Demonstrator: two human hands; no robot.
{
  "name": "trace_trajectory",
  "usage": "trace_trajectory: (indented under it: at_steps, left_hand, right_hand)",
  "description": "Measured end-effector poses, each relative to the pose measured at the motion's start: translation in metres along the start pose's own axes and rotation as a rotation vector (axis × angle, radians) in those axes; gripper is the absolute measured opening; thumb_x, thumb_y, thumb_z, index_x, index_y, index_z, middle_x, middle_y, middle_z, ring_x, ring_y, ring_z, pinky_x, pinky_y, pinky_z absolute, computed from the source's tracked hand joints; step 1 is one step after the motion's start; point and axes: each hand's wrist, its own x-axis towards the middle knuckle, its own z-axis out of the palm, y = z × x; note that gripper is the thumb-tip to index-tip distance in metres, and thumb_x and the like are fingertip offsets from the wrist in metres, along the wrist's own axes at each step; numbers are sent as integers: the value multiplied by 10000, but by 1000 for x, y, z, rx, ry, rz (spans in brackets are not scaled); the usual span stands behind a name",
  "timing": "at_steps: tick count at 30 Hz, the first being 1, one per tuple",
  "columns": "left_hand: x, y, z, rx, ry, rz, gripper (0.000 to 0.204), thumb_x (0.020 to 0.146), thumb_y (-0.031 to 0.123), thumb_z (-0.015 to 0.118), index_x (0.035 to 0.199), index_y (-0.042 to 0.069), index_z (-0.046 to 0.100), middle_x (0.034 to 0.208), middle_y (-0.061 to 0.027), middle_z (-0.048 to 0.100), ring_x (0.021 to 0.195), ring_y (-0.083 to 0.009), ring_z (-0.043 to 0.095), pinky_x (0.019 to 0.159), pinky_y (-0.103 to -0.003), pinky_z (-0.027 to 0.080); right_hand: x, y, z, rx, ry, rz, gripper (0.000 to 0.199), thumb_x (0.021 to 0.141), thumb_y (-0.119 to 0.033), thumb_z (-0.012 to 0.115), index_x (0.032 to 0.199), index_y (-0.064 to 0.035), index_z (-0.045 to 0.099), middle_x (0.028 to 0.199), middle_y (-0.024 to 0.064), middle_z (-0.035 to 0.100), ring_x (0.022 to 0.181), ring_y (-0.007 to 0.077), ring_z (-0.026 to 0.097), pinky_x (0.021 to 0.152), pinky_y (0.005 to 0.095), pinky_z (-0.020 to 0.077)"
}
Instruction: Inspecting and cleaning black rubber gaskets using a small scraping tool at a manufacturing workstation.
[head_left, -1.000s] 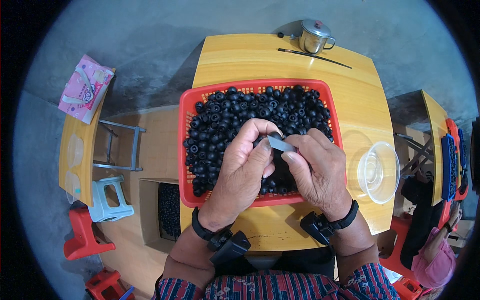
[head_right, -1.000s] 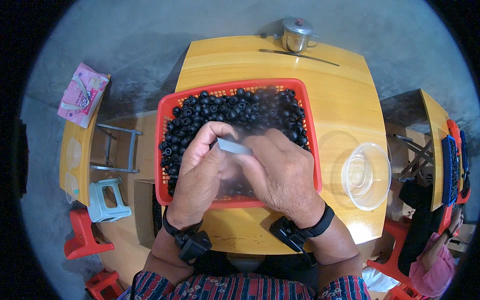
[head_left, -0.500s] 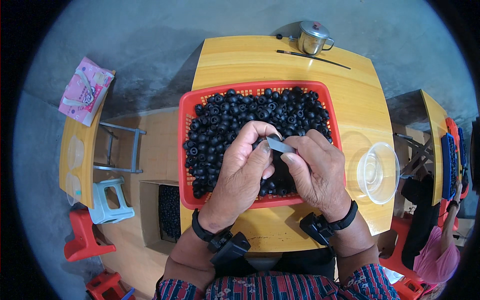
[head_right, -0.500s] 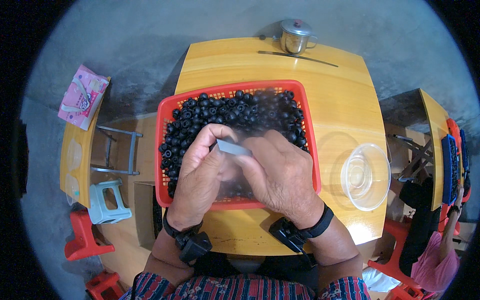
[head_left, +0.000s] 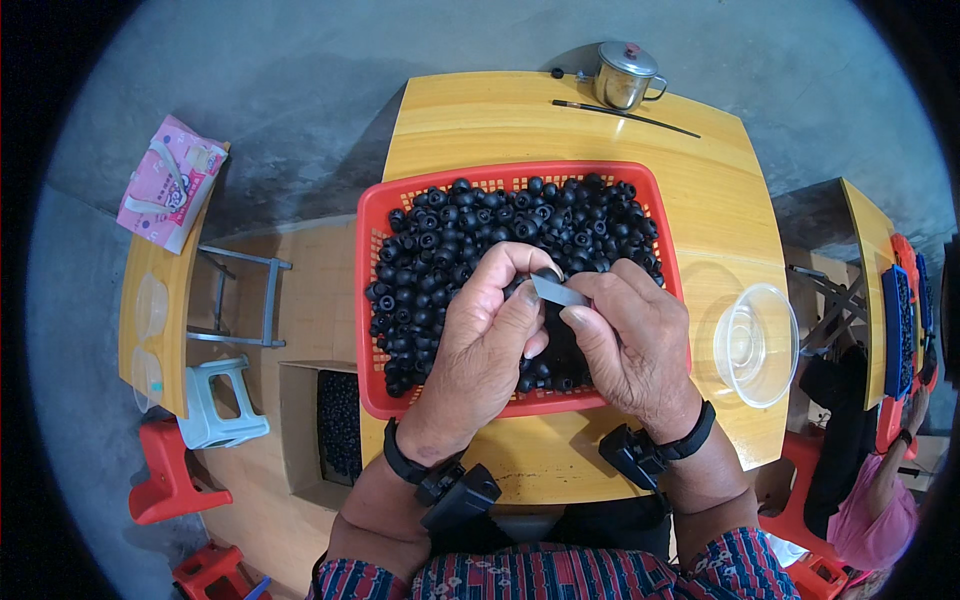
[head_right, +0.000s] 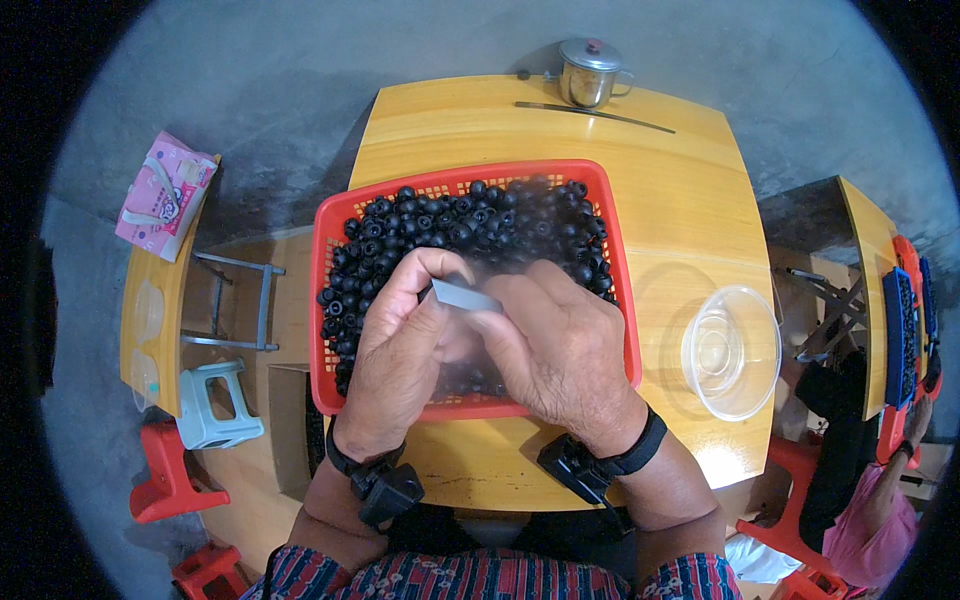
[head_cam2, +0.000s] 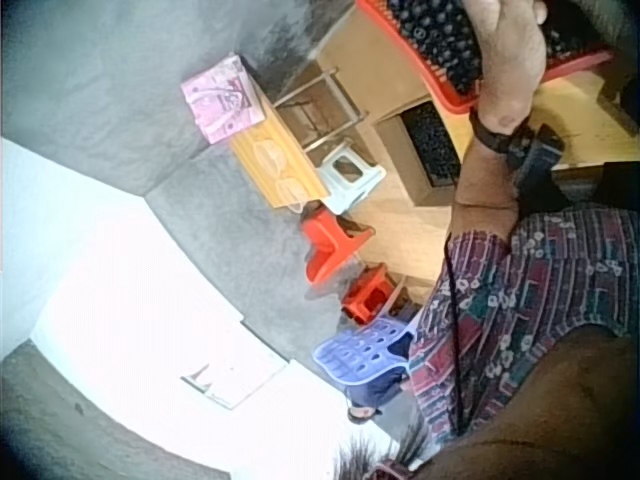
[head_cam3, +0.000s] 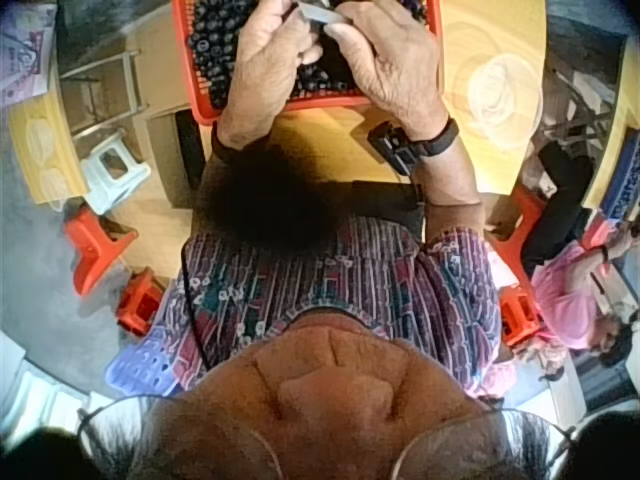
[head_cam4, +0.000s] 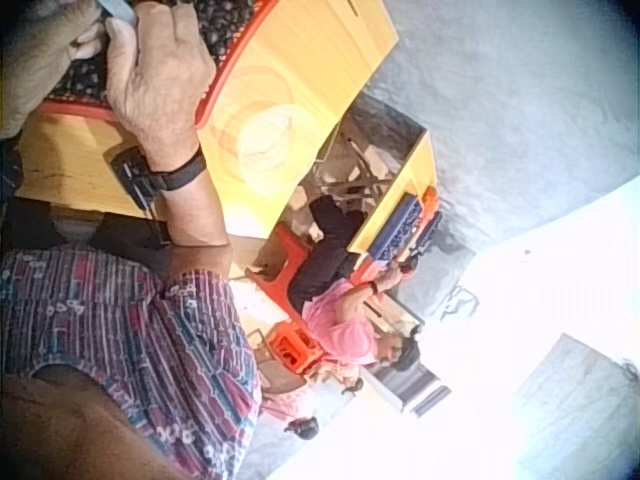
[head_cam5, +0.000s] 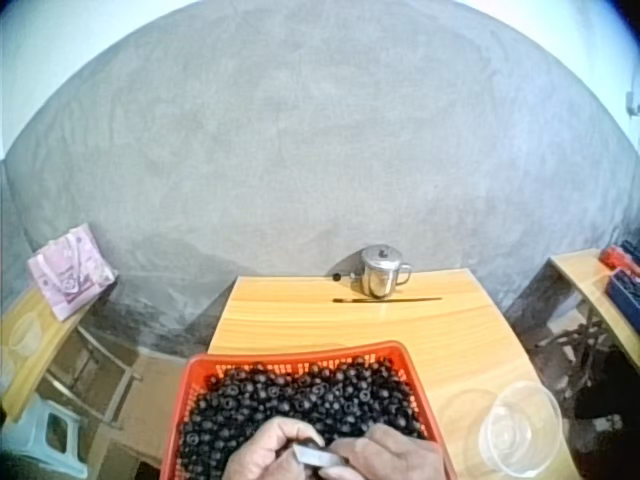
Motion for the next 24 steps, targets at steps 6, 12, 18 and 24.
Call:
trace_trajectory:
  at_steps: [6,12,18,24]
  left_hand:
    - [0,1,1,8,4,9,132,1007,121,418,1090,48,490,803,52,438,642,8,355,558,-166,343]
    - [-4,0,-1,36,-14,-14,149,1002,124,422,1108,42,488,803,49,436,636,-7,352,570,-177,349]
    - [-4,2,-1,-2,-33,4,149,1004,130,413,1099,42,486,766,56,401,622,-8,328,579,-191,349]
    - [-4,4,-2,-51,-16,-11,142,1009,124,401,1093,45,483,732,67,350,609,-6,305,576,-189,336]
  right_hand:
    - [0,-1,-1,-17,2,-9,142,818,-171,677,917,-73,648,751,102,566,635,291,597,555,366,493]
    - [1,3,2,-5,9,7,126,843,-155,653,899,-43,646,756,124,590,679,317,595,592,384,493]
    - [2,-1,-2,118,35,54,111,873,-106,603,900,-7,644,783,150,608,703,329,588,626,384,485]
    - [1,2,2,240,114,60,224,932,-156,518,874,16,650,759,108,613,686,210,567,631,305,446]
